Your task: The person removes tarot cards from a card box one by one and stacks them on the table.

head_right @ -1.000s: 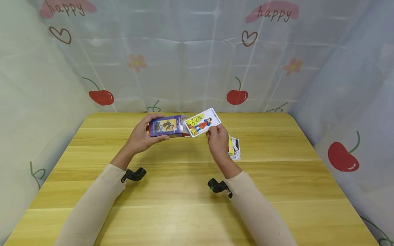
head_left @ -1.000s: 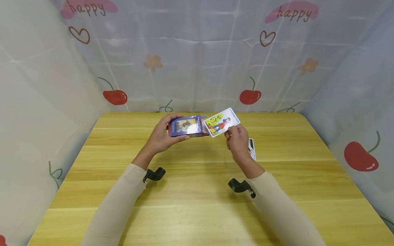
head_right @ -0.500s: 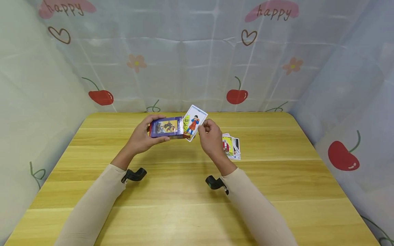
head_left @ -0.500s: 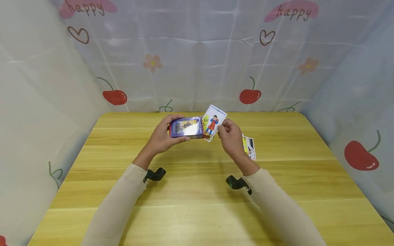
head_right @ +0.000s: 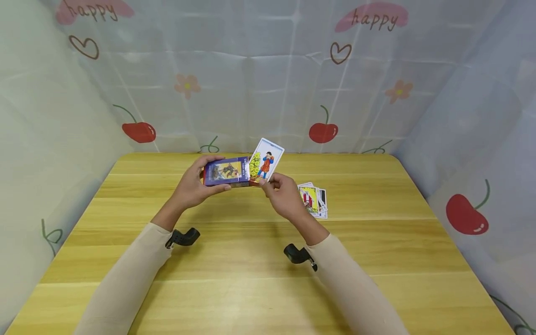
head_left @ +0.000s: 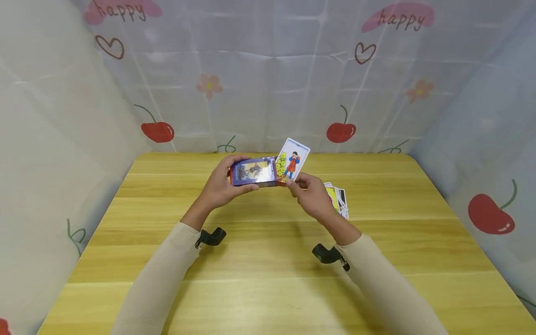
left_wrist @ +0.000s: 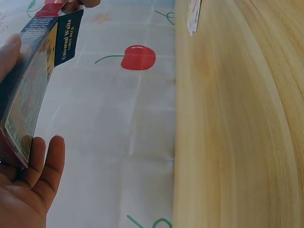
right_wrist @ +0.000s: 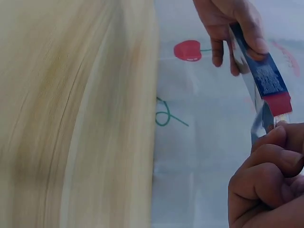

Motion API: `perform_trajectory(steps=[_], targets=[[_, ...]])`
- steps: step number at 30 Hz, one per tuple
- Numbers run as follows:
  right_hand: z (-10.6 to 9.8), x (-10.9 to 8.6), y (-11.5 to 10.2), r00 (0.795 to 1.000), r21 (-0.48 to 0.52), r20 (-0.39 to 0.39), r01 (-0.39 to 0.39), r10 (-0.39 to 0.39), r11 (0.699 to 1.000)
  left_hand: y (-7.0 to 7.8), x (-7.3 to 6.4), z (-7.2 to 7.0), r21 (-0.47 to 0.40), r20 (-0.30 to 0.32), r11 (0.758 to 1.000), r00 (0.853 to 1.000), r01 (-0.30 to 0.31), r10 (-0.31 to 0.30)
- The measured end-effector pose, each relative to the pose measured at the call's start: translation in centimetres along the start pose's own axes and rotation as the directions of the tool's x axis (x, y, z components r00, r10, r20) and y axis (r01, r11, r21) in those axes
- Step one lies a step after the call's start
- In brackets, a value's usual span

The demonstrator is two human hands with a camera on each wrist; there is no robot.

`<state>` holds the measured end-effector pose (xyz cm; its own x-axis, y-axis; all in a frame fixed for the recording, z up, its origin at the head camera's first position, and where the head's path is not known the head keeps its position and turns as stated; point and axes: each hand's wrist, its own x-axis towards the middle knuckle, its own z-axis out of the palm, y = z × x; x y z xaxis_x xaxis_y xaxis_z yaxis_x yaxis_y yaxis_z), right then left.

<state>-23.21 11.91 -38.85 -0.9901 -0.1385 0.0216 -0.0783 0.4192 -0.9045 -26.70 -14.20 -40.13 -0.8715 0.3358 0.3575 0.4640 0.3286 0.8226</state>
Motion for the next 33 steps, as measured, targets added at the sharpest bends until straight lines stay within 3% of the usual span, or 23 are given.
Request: perform_trajectory(steps=[5, 8, 11, 15, 20, 26, 33], targets=[[-2.9, -0.6, 2.2, 0.996, 0.035, -0.029, -0.082, 0.083, 0.996, 0.2, 0.2, 0.0, -0.015, 0.003, 1.000, 1.000, 0.006, -0.006], [-5.3, -1.0, 4.2, 0.992, -0.090, -0.029, -0.122, 0.120, 0.988, 0.3, 0.4, 0.0, -0.024, 0.006, 1.000, 1.000, 0.002, -0.002], [-7.6, -1.3, 6.2, 0.982, -0.258, 0.024, -0.176, 0.188, 0.950, 0.3, 0.5, 0.1, -0.022, 0.008, 1.000, 1.000, -0.003, 0.003], [-9.6, -1.4, 8.1, 0.956, -0.433, 0.080, -0.223, 0.283, 0.873, 0.1, 0.5, 0.1, -0.031, 0.012, 1.000, 1.000, 0.001, -0.001], [-10.2, -1.2, 9.4, 0.932, -0.512, 0.099, -0.254, 0.350, 0.821, 0.0, 0.1, -0.1, -0.086, 0.043, 0.996, 0.999, 0.031, -0.027], [-10.1, -0.5, 10.0, 0.916, -0.548, 0.133, -0.250, 0.378, 0.799, -0.1, -0.1, -0.2, -0.095, 0.044, 0.995, 0.999, 0.034, -0.030], [-10.0, 0.1, 10.3, 0.906, -0.571, 0.111, -0.278, 0.408, 0.772, -0.2, -0.1, -0.3, -0.081, 0.043, 0.996, 0.999, 0.027, -0.024]])
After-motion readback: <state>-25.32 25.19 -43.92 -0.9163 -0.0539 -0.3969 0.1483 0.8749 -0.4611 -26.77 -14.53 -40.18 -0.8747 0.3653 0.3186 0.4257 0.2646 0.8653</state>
